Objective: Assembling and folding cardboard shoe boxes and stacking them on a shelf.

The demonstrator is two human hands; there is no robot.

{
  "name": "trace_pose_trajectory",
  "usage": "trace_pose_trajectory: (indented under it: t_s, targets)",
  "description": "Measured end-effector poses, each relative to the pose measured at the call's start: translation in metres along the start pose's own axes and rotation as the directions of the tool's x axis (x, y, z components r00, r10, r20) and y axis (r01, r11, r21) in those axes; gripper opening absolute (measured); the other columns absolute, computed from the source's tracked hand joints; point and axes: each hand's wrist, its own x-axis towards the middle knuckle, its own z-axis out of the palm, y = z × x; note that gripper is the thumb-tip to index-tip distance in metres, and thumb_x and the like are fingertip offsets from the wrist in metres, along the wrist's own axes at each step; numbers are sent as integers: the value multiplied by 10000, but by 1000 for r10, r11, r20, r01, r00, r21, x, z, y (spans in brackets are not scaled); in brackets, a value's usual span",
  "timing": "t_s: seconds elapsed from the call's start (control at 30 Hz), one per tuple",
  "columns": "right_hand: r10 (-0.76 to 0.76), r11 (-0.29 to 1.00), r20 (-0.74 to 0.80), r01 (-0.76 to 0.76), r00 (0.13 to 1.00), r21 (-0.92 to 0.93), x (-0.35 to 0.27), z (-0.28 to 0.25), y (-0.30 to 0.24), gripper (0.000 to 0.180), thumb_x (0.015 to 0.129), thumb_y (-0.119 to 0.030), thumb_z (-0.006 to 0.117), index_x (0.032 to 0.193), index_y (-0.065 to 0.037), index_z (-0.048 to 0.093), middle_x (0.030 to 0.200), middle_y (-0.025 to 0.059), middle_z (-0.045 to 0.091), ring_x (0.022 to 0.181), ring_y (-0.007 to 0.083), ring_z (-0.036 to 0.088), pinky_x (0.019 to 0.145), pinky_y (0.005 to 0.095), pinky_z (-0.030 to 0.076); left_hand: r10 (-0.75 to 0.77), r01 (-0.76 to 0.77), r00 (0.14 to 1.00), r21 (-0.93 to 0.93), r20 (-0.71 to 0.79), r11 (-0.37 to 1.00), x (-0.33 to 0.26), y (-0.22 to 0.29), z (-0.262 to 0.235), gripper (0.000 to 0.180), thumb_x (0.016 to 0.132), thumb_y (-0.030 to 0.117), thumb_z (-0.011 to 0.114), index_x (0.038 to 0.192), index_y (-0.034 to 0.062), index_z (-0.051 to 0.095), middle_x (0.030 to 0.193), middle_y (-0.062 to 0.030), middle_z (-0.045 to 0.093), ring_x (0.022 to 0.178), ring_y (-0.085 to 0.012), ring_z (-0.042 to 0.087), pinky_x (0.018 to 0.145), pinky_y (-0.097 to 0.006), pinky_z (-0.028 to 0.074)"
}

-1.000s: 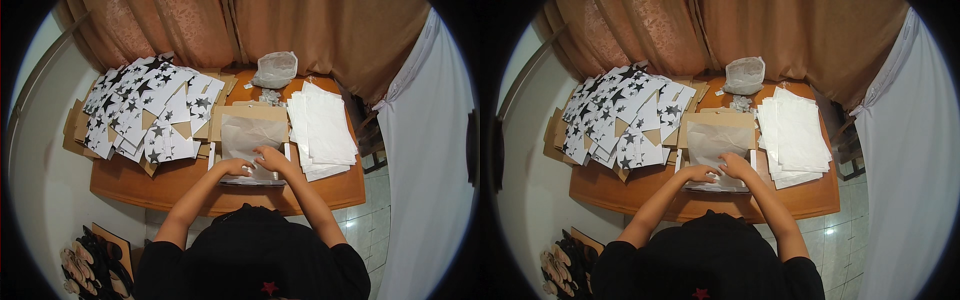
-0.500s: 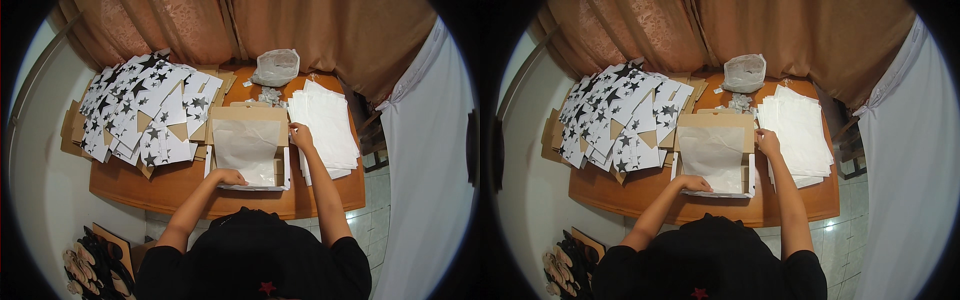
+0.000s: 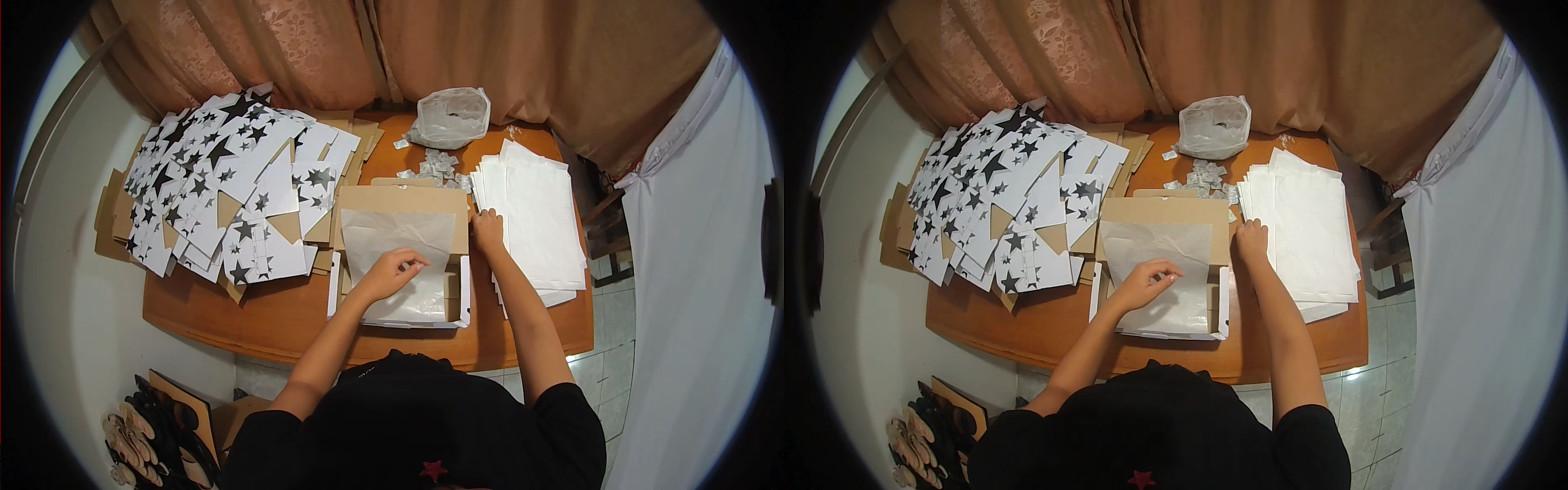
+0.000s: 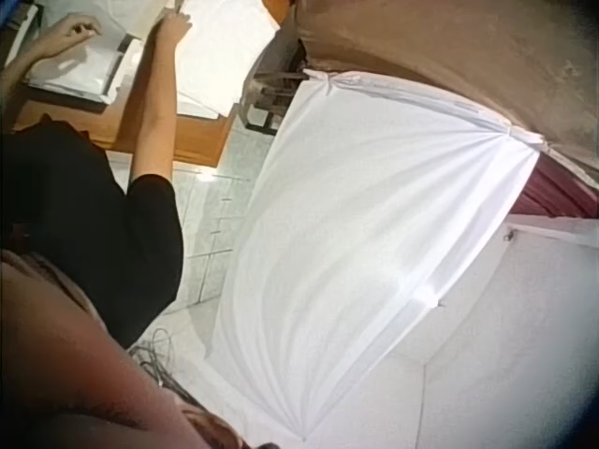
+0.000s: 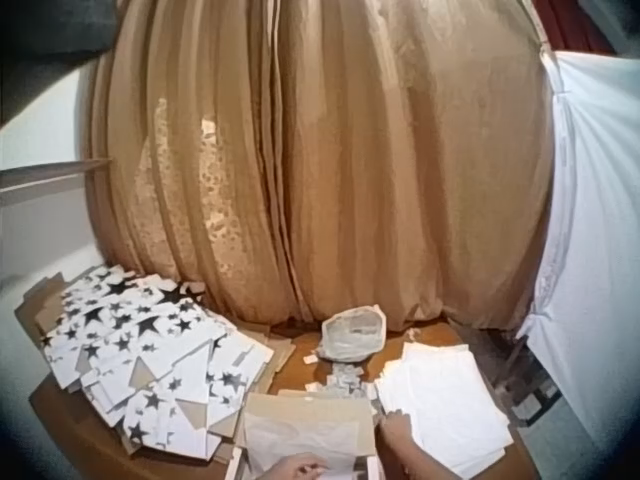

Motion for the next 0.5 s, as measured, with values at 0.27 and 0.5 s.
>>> trace_pose_trajectory:
  t_s: [0.27, 0.5]
  targets:
    - [385, 600, -223, -59, 896, 798, -24, -43, 6, 81, 722, -116, 664, 753, -51, 626, 798, 68, 596, 762, 192, 527, 673, 318, 427, 106, -136, 814, -9, -571, 991, -10, -8, -12, 118, 809, 49, 562, 895, 42, 642, 858, -63, 604, 767, -149, 556, 618, -243, 423]
    - [337, -59, 165, -154, 927, 986, -91, -102, -63, 131, 770, -74, 622, 885, -13, 617, 809, 58, 588, 671, 108, 520, 602, 229, 422, 90, 156, 615, 233, -784, 960, -39, -37, -52, 415, 698, 56, 639, 1102, 86, 547, 1071, -84, 503, 967, -245, 466, 791, -328, 411]
